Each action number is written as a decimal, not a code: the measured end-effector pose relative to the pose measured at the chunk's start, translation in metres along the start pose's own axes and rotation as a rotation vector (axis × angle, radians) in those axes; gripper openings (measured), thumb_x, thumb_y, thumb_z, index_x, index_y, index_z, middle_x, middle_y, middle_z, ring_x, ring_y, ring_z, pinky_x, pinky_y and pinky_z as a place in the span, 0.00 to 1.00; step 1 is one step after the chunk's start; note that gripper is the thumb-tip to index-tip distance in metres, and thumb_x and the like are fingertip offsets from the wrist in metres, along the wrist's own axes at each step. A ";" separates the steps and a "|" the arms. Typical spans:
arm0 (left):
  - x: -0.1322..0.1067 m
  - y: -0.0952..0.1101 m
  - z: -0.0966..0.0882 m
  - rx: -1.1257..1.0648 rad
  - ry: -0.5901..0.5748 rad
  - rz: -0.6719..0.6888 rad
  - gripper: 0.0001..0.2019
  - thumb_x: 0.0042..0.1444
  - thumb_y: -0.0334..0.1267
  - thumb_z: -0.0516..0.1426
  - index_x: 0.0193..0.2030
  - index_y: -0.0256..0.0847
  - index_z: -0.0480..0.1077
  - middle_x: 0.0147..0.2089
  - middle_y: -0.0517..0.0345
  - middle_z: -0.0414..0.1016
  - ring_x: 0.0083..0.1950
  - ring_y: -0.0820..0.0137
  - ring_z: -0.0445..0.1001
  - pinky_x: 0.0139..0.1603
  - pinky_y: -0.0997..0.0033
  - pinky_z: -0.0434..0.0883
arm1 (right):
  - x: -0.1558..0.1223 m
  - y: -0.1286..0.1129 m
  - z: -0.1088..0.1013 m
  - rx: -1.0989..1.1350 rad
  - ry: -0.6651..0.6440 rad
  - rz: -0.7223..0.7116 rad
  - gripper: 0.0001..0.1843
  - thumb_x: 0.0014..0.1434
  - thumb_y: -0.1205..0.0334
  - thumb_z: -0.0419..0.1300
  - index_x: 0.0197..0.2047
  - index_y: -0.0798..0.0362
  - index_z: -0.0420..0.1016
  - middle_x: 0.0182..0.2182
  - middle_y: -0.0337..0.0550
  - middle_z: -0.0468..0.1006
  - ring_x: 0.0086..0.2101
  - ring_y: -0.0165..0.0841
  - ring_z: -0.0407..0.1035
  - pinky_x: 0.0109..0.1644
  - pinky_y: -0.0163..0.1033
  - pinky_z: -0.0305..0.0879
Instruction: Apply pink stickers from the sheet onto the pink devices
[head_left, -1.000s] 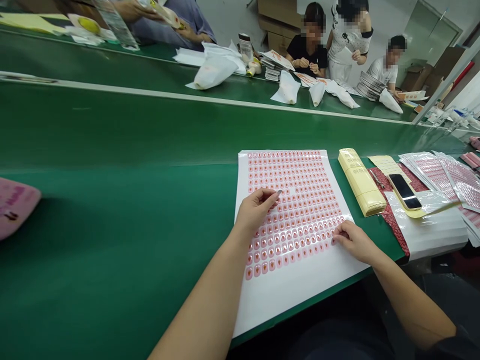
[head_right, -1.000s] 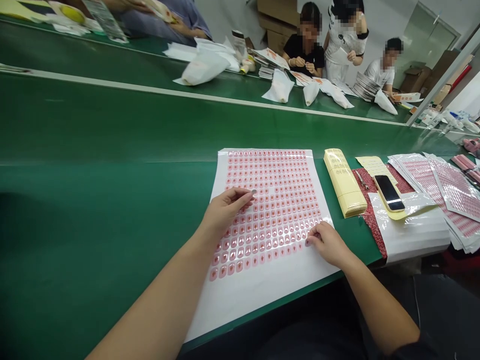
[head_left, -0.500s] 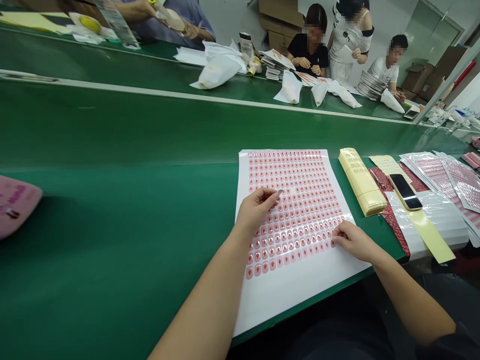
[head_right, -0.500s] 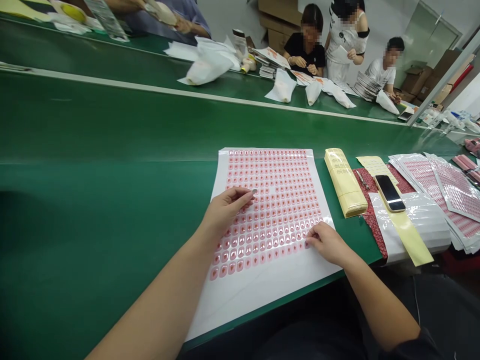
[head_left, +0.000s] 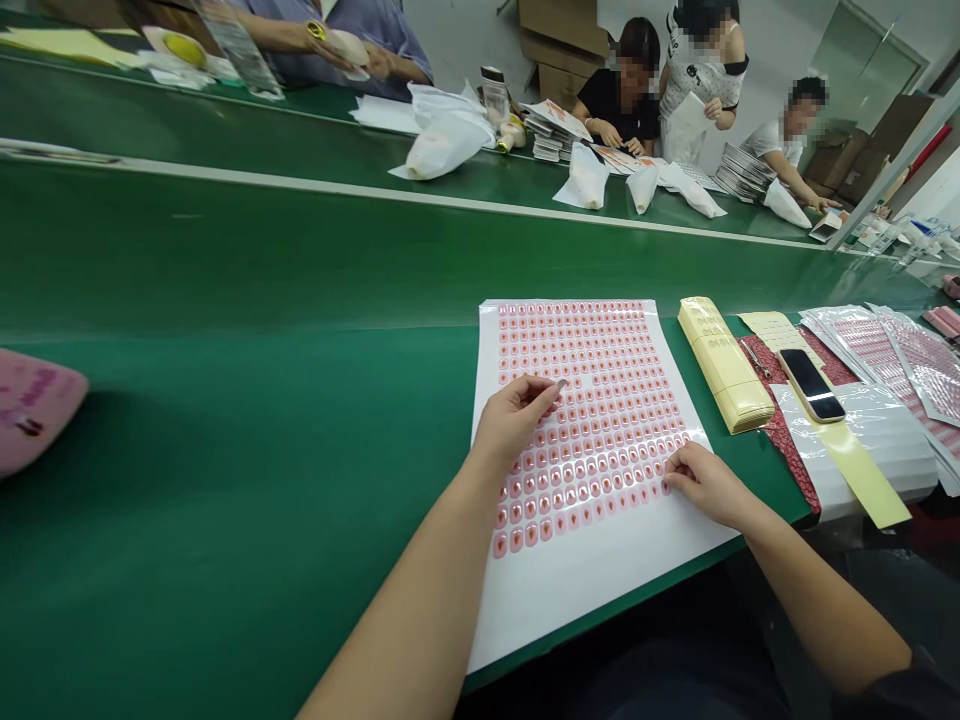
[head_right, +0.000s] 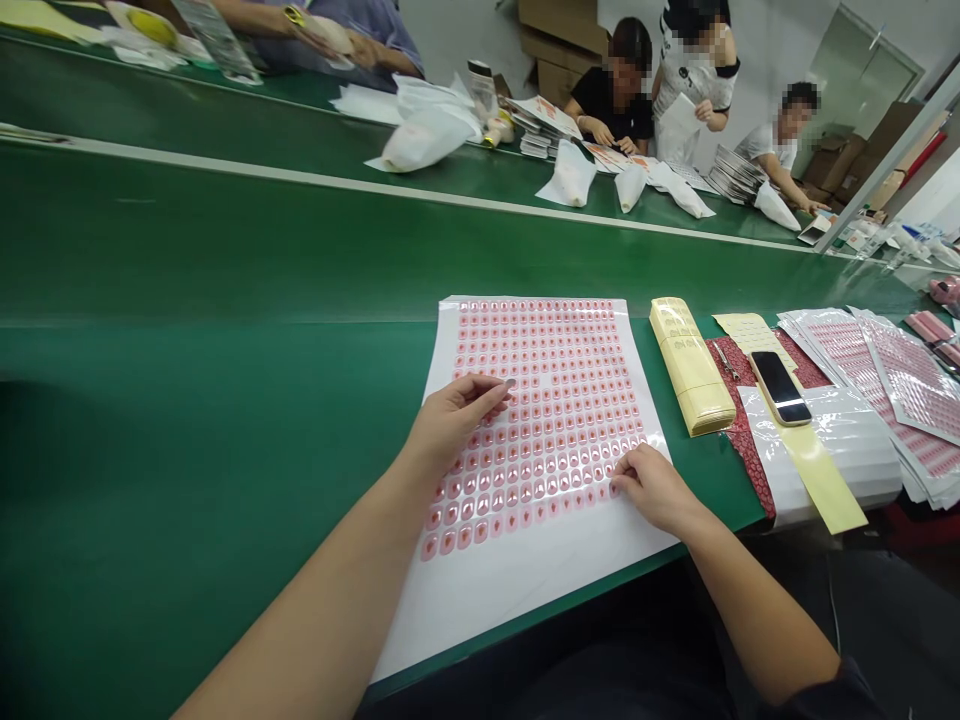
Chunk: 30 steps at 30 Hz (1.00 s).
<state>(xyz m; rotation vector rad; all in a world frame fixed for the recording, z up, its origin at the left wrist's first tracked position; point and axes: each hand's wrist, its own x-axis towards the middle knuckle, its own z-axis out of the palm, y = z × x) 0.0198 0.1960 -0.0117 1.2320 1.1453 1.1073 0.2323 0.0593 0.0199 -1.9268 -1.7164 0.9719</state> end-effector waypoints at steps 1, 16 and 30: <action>0.000 0.000 0.000 0.000 0.000 0.001 0.12 0.37 0.46 0.62 0.26 0.41 0.70 0.24 0.61 0.71 0.27 0.73 0.70 0.31 0.72 0.68 | 0.000 0.000 0.000 -0.002 0.005 -0.006 0.08 0.53 0.72 0.53 0.25 0.53 0.65 0.29 0.38 0.66 0.30 0.29 0.61 0.37 0.37 0.59; -0.003 0.004 0.000 0.013 0.002 -0.017 0.15 0.35 0.49 0.63 0.26 0.41 0.70 0.24 0.61 0.70 0.28 0.72 0.68 0.30 0.72 0.67 | 0.002 0.002 0.006 -0.041 0.041 -0.007 0.07 0.53 0.72 0.54 0.26 0.53 0.65 0.30 0.40 0.67 0.31 0.30 0.63 0.38 0.38 0.61; -0.006 0.008 0.000 0.058 0.003 -0.010 0.13 0.38 0.48 0.62 0.26 0.41 0.70 0.25 0.60 0.71 0.28 0.72 0.69 0.31 0.72 0.68 | 0.001 0.009 0.015 -0.178 0.106 -0.083 0.06 0.54 0.72 0.54 0.27 0.53 0.65 0.31 0.42 0.68 0.33 0.32 0.65 0.40 0.39 0.63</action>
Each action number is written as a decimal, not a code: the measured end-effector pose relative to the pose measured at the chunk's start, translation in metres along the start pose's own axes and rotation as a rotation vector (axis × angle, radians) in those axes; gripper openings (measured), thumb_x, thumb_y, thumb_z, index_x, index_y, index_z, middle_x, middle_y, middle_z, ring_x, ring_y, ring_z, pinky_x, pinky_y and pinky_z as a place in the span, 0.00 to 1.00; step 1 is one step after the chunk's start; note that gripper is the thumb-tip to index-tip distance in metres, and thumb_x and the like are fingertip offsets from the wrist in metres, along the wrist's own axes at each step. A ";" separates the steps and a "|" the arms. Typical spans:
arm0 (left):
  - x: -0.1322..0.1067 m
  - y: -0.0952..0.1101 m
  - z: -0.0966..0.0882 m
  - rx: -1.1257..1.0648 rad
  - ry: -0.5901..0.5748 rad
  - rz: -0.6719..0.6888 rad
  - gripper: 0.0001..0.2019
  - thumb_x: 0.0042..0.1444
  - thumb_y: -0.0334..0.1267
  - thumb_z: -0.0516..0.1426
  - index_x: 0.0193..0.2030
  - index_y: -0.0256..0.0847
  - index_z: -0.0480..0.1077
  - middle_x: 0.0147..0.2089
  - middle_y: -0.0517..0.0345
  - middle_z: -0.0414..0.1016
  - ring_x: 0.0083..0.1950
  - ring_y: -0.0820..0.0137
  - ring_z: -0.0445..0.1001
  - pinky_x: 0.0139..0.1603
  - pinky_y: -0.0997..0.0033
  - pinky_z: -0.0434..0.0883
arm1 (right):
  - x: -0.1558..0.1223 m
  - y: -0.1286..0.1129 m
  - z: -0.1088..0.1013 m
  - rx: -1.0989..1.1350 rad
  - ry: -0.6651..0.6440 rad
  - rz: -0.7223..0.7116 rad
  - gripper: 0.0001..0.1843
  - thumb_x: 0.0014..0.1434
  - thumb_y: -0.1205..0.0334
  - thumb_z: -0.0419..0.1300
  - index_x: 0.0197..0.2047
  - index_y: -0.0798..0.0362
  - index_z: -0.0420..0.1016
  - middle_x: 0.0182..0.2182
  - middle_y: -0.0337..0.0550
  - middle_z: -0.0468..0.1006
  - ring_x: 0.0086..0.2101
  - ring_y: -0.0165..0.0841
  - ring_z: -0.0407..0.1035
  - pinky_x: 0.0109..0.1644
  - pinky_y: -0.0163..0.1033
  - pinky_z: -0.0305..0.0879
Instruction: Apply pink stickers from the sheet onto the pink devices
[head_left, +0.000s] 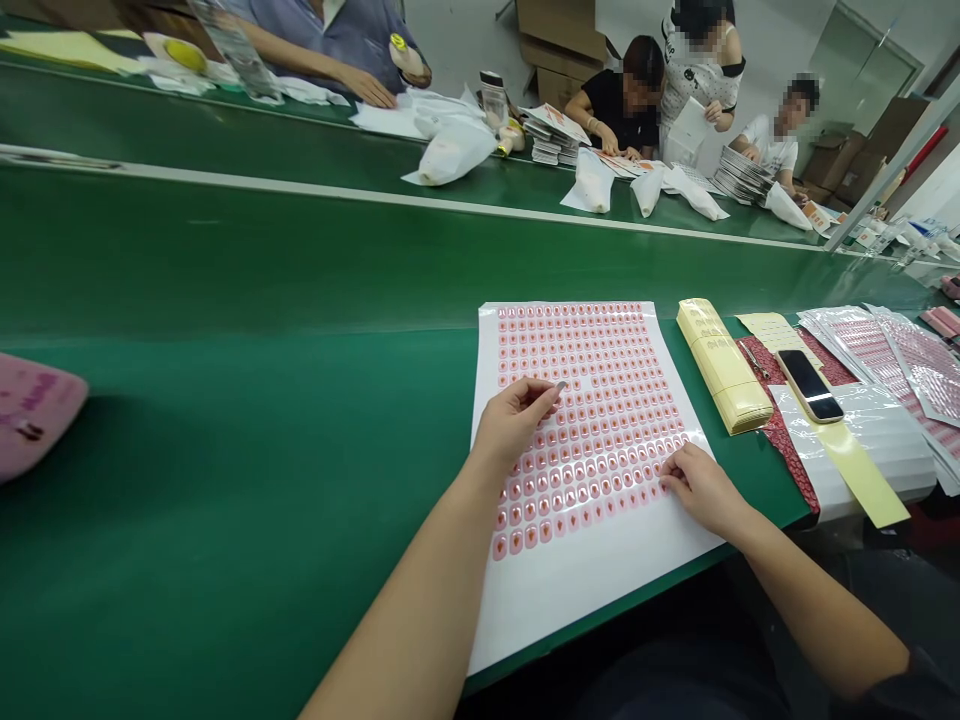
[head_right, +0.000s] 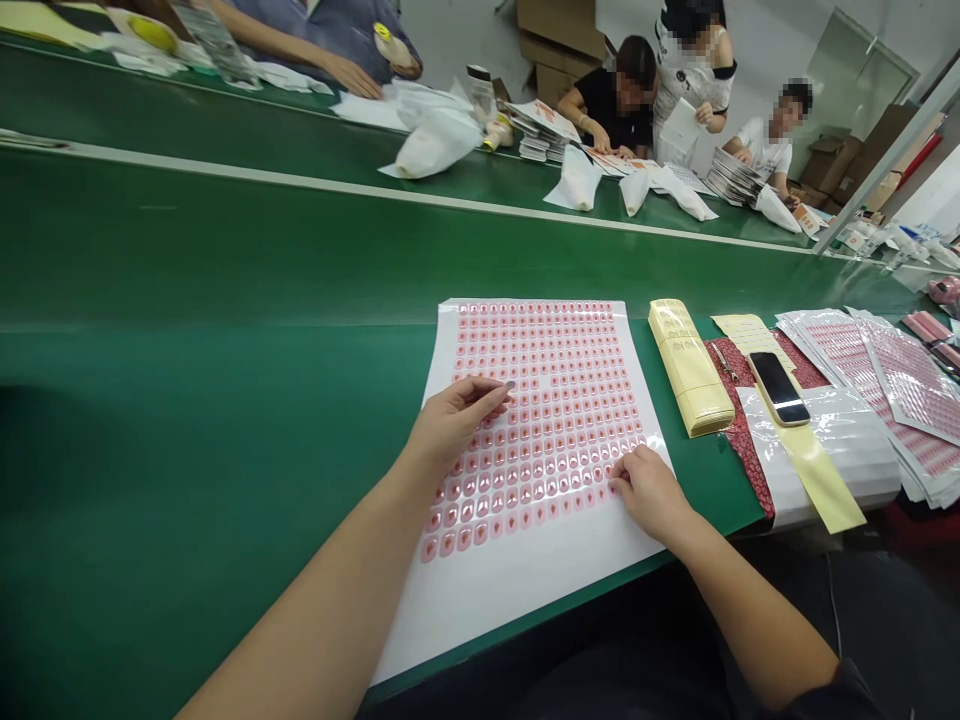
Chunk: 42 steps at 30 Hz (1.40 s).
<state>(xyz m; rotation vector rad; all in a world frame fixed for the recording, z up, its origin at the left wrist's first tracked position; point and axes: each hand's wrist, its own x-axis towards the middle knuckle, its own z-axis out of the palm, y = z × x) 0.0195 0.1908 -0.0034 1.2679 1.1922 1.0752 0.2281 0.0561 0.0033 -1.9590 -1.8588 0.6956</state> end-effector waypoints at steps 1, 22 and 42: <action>0.000 0.000 0.000 0.002 -0.001 0.001 0.13 0.38 0.48 0.62 0.26 0.41 0.70 0.25 0.60 0.71 0.28 0.72 0.69 0.31 0.72 0.68 | 0.000 0.001 0.002 -0.014 0.015 -0.017 0.06 0.54 0.72 0.54 0.28 0.53 0.65 0.31 0.42 0.68 0.33 0.32 0.65 0.40 0.40 0.63; 0.000 0.001 0.001 -0.040 -0.003 -0.025 0.16 0.34 0.51 0.62 0.26 0.41 0.69 0.25 0.61 0.70 0.28 0.72 0.69 0.32 0.71 0.67 | -0.039 0.010 0.021 -0.406 0.305 -0.321 0.18 0.57 0.74 0.46 0.46 0.57 0.71 0.34 0.51 0.68 0.34 0.37 0.63 0.36 0.42 0.66; 0.000 0.002 0.002 -0.025 -0.007 -0.023 0.22 0.30 0.57 0.62 0.25 0.41 0.68 0.23 0.61 0.68 0.28 0.71 0.67 0.31 0.70 0.64 | -0.043 0.002 0.038 -0.518 0.371 -0.282 0.20 0.57 0.72 0.46 0.49 0.56 0.70 0.41 0.55 0.71 0.39 0.42 0.64 0.39 0.48 0.66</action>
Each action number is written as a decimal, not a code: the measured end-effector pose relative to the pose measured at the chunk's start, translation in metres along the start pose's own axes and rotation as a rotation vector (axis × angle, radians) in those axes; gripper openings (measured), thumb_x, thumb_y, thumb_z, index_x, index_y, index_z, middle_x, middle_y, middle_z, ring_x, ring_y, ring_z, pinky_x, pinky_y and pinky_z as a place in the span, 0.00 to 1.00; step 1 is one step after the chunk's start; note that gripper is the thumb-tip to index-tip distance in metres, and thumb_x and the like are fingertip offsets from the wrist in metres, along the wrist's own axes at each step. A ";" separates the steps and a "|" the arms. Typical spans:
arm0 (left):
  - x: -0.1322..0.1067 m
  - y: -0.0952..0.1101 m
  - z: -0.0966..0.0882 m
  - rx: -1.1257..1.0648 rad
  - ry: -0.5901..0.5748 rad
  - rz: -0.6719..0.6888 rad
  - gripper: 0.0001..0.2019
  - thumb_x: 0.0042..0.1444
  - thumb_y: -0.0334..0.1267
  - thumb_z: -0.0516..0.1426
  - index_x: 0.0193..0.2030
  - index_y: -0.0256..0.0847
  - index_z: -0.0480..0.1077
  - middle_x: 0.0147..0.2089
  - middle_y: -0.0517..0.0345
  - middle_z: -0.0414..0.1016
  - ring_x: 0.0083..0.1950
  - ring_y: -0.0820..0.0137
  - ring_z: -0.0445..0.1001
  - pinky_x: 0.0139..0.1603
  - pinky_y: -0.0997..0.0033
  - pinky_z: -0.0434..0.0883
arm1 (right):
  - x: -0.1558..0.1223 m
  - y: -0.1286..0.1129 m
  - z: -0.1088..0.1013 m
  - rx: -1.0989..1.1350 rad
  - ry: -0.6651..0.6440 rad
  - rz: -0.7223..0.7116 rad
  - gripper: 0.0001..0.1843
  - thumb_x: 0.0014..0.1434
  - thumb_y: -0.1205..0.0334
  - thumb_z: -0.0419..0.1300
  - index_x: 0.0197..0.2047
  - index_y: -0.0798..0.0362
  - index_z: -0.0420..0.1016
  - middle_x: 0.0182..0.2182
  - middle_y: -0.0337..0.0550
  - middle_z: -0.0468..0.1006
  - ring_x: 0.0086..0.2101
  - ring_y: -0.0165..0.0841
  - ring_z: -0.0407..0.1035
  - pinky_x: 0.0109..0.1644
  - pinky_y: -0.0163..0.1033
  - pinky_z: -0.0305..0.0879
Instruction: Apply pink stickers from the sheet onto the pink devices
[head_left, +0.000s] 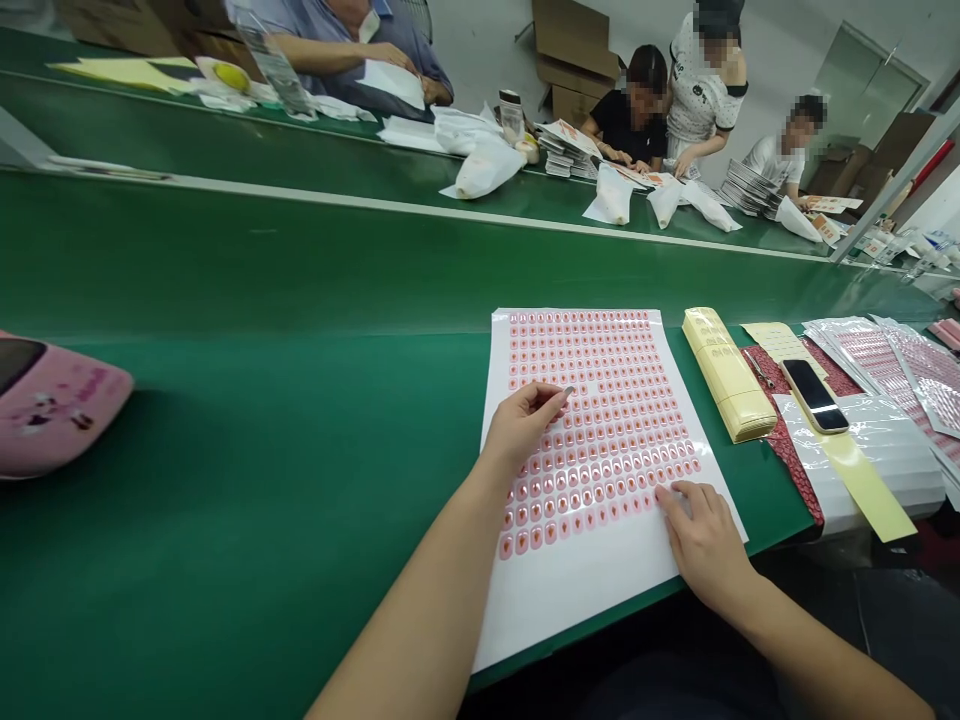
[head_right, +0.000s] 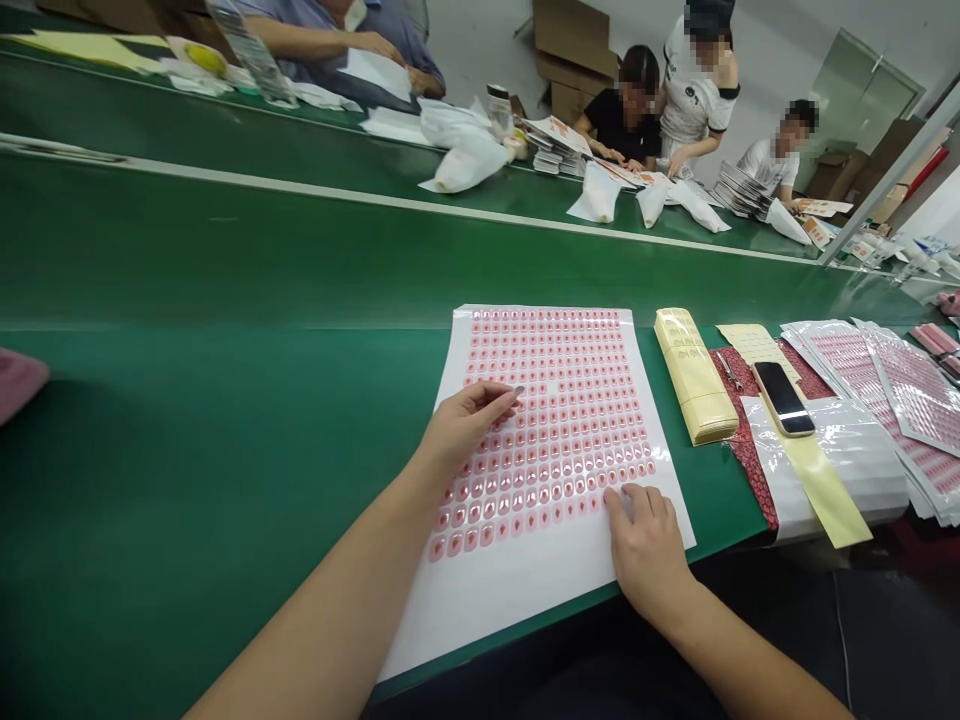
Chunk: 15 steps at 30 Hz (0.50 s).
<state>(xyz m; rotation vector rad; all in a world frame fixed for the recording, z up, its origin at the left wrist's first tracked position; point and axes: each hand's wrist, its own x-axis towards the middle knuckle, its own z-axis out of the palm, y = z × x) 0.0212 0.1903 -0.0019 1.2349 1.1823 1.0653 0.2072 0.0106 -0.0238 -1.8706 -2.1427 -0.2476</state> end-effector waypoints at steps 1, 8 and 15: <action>0.000 0.000 0.000 0.000 0.000 0.001 0.22 0.30 0.57 0.62 0.25 0.41 0.68 0.23 0.61 0.68 0.28 0.71 0.67 0.30 0.70 0.64 | -0.001 -0.001 0.001 -0.003 0.015 0.004 0.19 0.58 0.72 0.46 0.49 0.57 0.70 0.41 0.56 0.71 0.39 0.43 0.65 0.40 0.49 0.66; -0.001 0.000 0.001 0.000 0.000 0.022 0.22 0.30 0.58 0.62 0.24 0.40 0.68 0.24 0.61 0.69 0.28 0.71 0.67 0.31 0.70 0.65 | -0.006 -0.014 0.013 0.052 0.039 -0.041 0.21 0.59 0.72 0.45 0.53 0.58 0.67 0.48 0.61 0.70 0.48 0.46 0.65 0.48 0.56 0.66; 0.002 -0.003 0.000 0.011 0.005 0.052 0.23 0.29 0.58 0.62 0.24 0.40 0.68 0.22 0.61 0.68 0.25 0.72 0.67 0.29 0.71 0.64 | 0.004 -0.069 0.023 0.244 -0.160 -0.256 0.32 0.57 0.56 0.55 0.60 0.66 0.57 0.59 0.63 0.58 0.60 0.50 0.47 0.58 0.57 0.55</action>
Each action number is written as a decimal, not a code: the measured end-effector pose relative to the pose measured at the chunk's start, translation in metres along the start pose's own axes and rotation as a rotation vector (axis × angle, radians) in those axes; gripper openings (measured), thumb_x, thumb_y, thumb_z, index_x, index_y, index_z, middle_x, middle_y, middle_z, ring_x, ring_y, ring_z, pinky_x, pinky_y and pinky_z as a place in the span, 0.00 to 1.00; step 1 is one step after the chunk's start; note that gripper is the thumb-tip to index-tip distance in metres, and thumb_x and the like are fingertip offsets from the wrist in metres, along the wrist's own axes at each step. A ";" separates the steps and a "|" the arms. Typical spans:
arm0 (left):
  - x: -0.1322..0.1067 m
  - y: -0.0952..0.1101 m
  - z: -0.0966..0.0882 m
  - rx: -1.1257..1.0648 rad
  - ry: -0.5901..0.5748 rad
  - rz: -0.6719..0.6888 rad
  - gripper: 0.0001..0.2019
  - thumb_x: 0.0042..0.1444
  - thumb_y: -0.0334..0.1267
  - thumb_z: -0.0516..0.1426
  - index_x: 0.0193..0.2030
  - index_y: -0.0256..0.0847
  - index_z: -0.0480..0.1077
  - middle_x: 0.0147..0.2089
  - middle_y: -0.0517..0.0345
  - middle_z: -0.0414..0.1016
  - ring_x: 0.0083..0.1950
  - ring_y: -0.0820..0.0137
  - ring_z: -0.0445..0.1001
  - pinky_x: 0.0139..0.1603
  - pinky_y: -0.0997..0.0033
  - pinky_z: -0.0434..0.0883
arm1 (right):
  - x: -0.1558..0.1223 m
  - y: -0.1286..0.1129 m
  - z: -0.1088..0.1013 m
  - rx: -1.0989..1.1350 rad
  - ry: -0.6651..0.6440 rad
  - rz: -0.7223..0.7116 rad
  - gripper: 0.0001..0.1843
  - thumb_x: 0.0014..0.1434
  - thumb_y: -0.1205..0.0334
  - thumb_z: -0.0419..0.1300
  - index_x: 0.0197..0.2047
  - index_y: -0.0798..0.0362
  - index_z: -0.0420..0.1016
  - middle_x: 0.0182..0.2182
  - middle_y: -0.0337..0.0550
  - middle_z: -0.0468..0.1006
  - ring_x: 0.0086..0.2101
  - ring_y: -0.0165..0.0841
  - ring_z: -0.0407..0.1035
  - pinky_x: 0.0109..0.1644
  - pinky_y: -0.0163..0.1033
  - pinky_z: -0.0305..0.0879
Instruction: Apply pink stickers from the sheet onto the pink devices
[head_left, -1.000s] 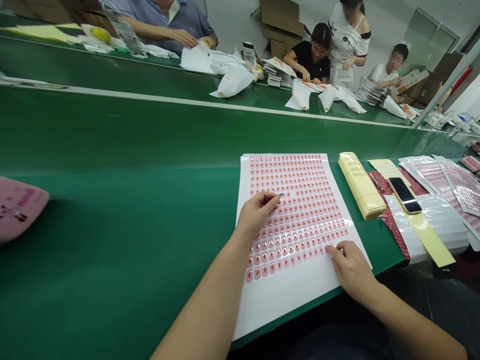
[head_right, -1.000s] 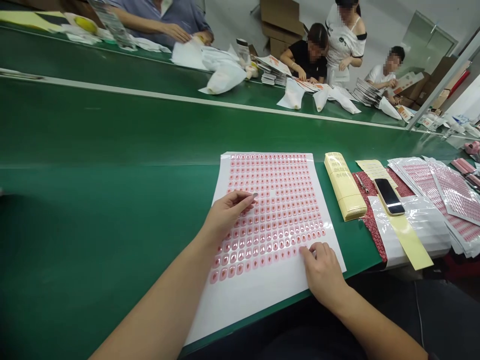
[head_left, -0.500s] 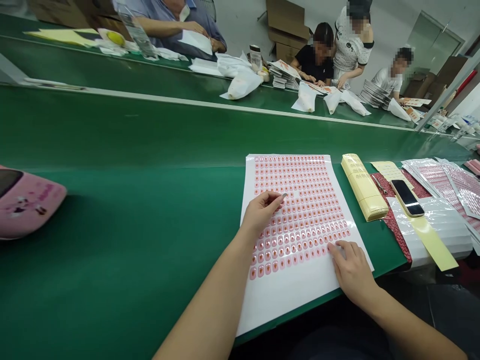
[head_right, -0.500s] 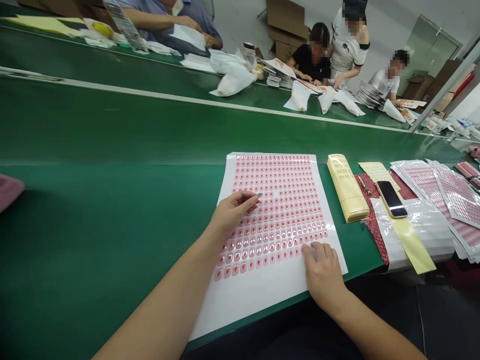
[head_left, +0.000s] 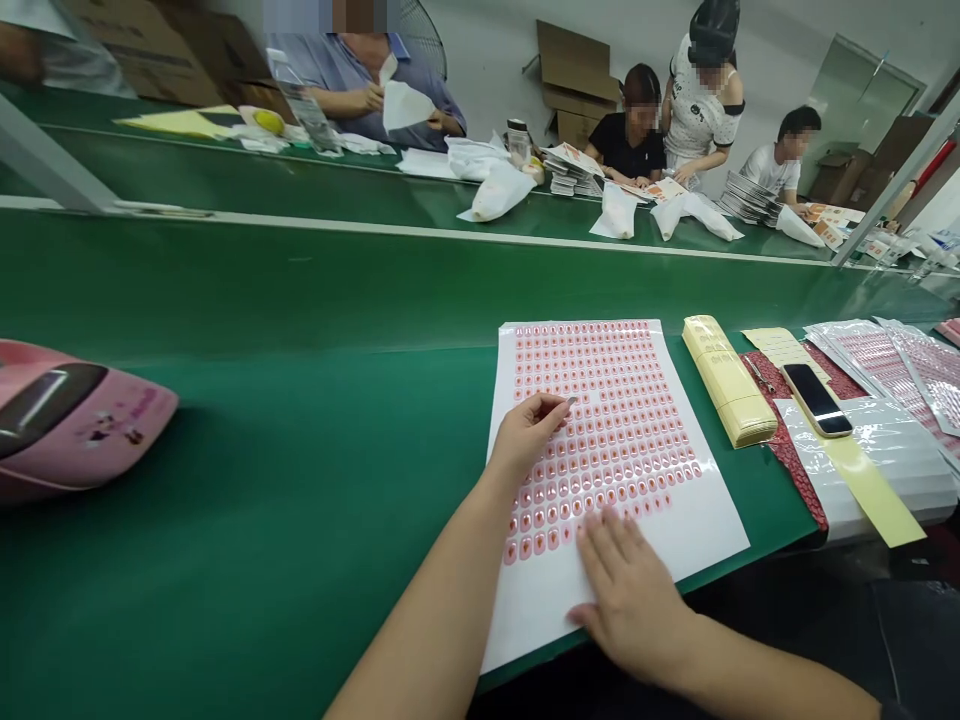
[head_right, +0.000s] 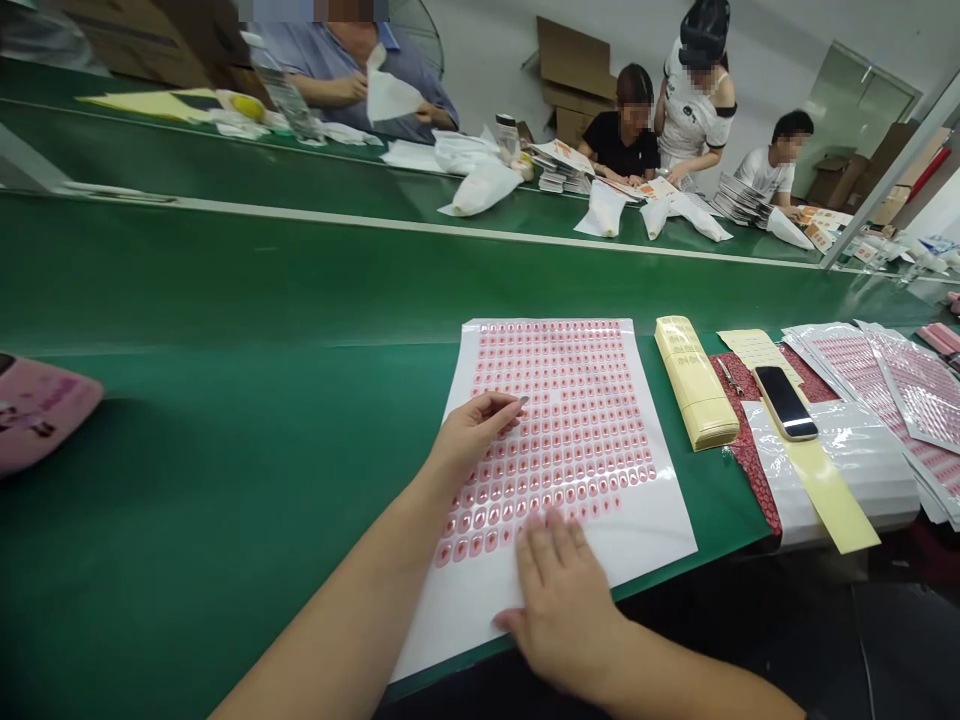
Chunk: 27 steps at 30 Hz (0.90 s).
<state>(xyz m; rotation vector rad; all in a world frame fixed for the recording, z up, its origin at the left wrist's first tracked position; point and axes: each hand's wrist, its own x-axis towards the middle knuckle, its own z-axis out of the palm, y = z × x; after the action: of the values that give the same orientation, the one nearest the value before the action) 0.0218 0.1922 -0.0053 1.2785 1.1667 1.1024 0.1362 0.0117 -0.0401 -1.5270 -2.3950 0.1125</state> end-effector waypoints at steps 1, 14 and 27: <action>0.000 0.000 0.000 0.000 0.001 0.004 0.22 0.29 0.58 0.62 0.23 0.40 0.68 0.22 0.61 0.69 0.25 0.72 0.67 0.29 0.71 0.65 | 0.005 -0.007 0.001 0.027 -0.027 -0.033 0.34 0.57 0.55 0.54 0.61 0.68 0.55 0.59 0.63 0.56 0.61 0.49 0.46 0.60 0.56 0.54; 0.000 -0.001 -0.003 -0.004 -0.003 0.000 0.22 0.30 0.57 0.63 0.24 0.40 0.69 0.22 0.62 0.69 0.26 0.73 0.67 0.30 0.71 0.65 | -0.019 0.032 -0.028 0.030 -0.066 0.083 0.32 0.56 0.51 0.55 0.61 0.53 0.57 0.61 0.49 0.57 0.59 0.43 0.52 0.60 0.51 0.55; 0.002 -0.008 -0.004 -0.077 0.016 -0.015 0.24 0.28 0.59 0.63 0.24 0.40 0.69 0.22 0.61 0.69 0.26 0.73 0.67 0.29 0.72 0.65 | -0.004 0.083 -0.082 0.221 -0.161 0.224 0.18 0.60 0.60 0.50 0.52 0.55 0.69 0.47 0.52 0.73 0.47 0.40 0.67 0.52 0.49 0.65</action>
<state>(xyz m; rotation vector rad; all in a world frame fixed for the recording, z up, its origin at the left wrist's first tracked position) 0.0173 0.1948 -0.0134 1.2019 1.1333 1.1385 0.2335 0.0365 0.0186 -1.7283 -2.2290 0.5485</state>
